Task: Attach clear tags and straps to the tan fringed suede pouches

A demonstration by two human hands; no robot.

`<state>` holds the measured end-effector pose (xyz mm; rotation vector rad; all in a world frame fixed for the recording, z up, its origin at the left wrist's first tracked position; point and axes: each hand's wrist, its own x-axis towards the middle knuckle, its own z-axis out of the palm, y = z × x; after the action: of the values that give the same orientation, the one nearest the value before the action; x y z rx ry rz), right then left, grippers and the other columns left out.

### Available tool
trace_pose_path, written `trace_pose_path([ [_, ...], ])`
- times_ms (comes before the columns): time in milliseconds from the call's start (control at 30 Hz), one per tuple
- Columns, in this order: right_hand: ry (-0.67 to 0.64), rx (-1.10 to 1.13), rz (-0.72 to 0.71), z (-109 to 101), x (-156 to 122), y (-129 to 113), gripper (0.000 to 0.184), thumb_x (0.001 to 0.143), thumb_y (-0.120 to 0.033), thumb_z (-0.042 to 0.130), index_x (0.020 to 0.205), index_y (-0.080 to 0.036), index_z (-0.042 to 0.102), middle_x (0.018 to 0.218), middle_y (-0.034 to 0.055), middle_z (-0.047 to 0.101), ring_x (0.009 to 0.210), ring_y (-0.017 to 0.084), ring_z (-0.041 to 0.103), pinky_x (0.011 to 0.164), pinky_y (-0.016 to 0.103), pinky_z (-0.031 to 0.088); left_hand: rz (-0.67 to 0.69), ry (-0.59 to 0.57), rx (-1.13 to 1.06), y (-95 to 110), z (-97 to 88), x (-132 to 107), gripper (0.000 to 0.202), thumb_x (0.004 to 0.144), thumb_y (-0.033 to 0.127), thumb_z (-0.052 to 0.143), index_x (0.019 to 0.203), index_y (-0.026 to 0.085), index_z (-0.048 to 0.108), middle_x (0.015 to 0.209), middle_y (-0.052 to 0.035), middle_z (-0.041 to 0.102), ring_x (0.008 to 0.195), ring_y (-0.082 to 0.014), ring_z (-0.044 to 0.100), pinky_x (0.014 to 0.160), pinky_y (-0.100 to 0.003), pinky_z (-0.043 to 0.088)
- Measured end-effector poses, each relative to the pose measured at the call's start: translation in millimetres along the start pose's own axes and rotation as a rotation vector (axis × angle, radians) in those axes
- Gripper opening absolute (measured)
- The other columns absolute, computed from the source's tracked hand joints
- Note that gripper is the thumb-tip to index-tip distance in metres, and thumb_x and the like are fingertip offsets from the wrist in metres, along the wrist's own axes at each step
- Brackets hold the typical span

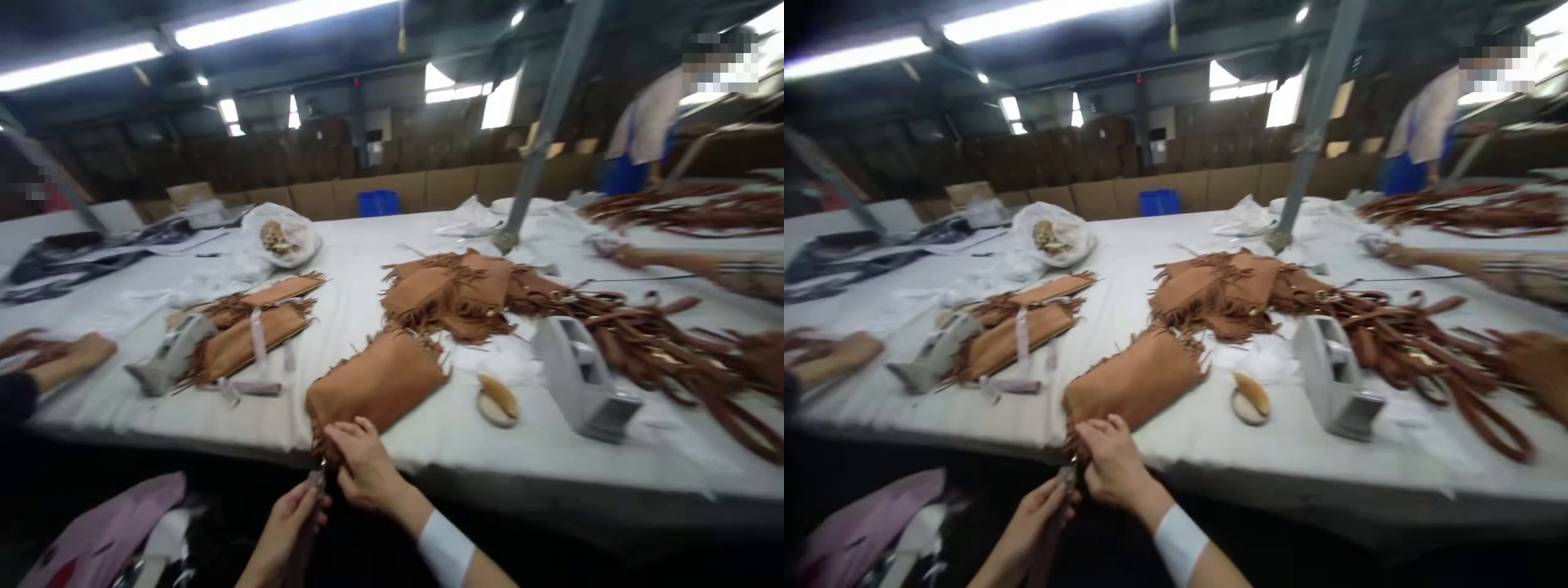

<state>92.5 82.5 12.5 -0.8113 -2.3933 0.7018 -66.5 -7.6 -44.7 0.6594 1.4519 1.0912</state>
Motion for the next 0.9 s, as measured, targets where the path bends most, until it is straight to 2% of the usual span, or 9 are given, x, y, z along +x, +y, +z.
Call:
trace_pose_path([
  [33,0.014,0.021,-0.008,6.2,2.7,4.3,0.065,0.070,-0.011,0.052,0.135,-0.015,0.043,0.131,0.0123,0.057,0.127,0.024,0.044,0.110,0.047,0.021,0.010,-0.022,0.004,-1.8,-10.8,-0.2,0.036,0.078,0.042,0.069,0.097,0.012,0.066,0.079,-0.0036,0.069,0.059,-0.0104,0.057,0.054,-0.022,0.043],
  [100,0.021,0.034,-0.018,10.9,2.4,11.3,0.066,0.069,-0.011,0.050,0.135,-0.014,0.044,0.132,0.0118,0.056,0.128,0.022,0.042,0.111,0.045,0.018,0.045,-0.078,0.008,-4.9,-18.7,1.7,0.044,0.073,0.050,0.072,0.096,0.012,0.068,0.076,-0.0045,0.070,0.057,-0.0090,0.056,0.052,-0.020,0.037],
  [300,0.030,0.004,-0.024,8.5,-2.6,15.7,0.070,0.065,-0.010,0.048,0.134,-0.013,0.045,0.132,0.0103,0.056,0.128,0.020,0.042,0.113,0.042,0.018,0.113,-0.077,0.089,-1.0,-5.3,8.9,0.054,0.069,0.060,0.069,0.094,0.012,0.068,0.077,-0.0062,0.070,0.061,-0.0115,0.057,0.056,-0.021,0.037],
  [400,0.036,0.010,-0.021,11.0,-0.7,16.8,0.071,0.063,-0.010,0.047,0.134,-0.014,0.045,0.132,0.0097,0.057,0.127,0.020,0.043,0.113,0.042,0.018,0.147,-0.075,0.145,8.9,-1.6,11.6,0.051,0.069,0.058,0.069,0.092,0.012,0.068,0.074,-0.0048,0.069,0.060,-0.0121,0.057,0.056,-0.022,0.038],
  [567,0.036,0.019,-0.019,10.4,-0.9,16.6,0.071,0.062,-0.010,0.047,0.133,-0.014,0.046,0.131,0.0103,0.058,0.126,0.021,0.043,0.112,0.043,0.019,0.206,-0.065,0.205,25.0,8.9,15.0,0.042,0.071,0.054,0.069,0.077,0.013,0.067,0.059,0.0006,0.062,0.054,-0.0108,0.053,0.055,-0.022,0.037],
  [633,0.035,0.021,-0.017,9.1,-1.2,15.6,0.071,0.062,-0.010,0.047,0.132,-0.014,0.047,0.130,0.0108,0.058,0.125,0.021,0.044,0.112,0.044,0.020,0.225,-0.058,0.208,28.3,13.7,15.9,0.041,0.073,0.055,0.066,0.077,0.014,0.064,0.057,0.0017,0.061,0.051,-0.0104,0.052,0.053,-0.022,0.036],
  [767,0.036,0.026,-0.009,8.8,-0.3,15.0,0.070,0.062,-0.010,0.047,0.132,-0.014,0.047,0.129,0.0107,0.059,0.125,0.021,0.045,0.111,0.044,0.022,0.170,-0.024,0.098,27.6,18.0,20.6,0.043,0.077,0.060,0.059,0.080,0.016,0.058,0.057,0.0013,0.062,0.044,-0.0090,0.050,0.046,-0.020,0.033],
  [900,0.042,0.031,-0.010,9.2,0.0,15.8,0.070,0.062,-0.009,0.047,0.131,-0.014,0.048,0.129,0.0103,0.059,0.125,0.021,0.045,0.111,0.045,0.022,0.095,-0.024,-0.021,24.8,14.3,28.2,0.048,0.069,0.061,0.067,0.081,0.015,0.059,0.061,-0.0017,0.066,0.044,-0.0081,0.051,0.044,-0.019,0.031],
])
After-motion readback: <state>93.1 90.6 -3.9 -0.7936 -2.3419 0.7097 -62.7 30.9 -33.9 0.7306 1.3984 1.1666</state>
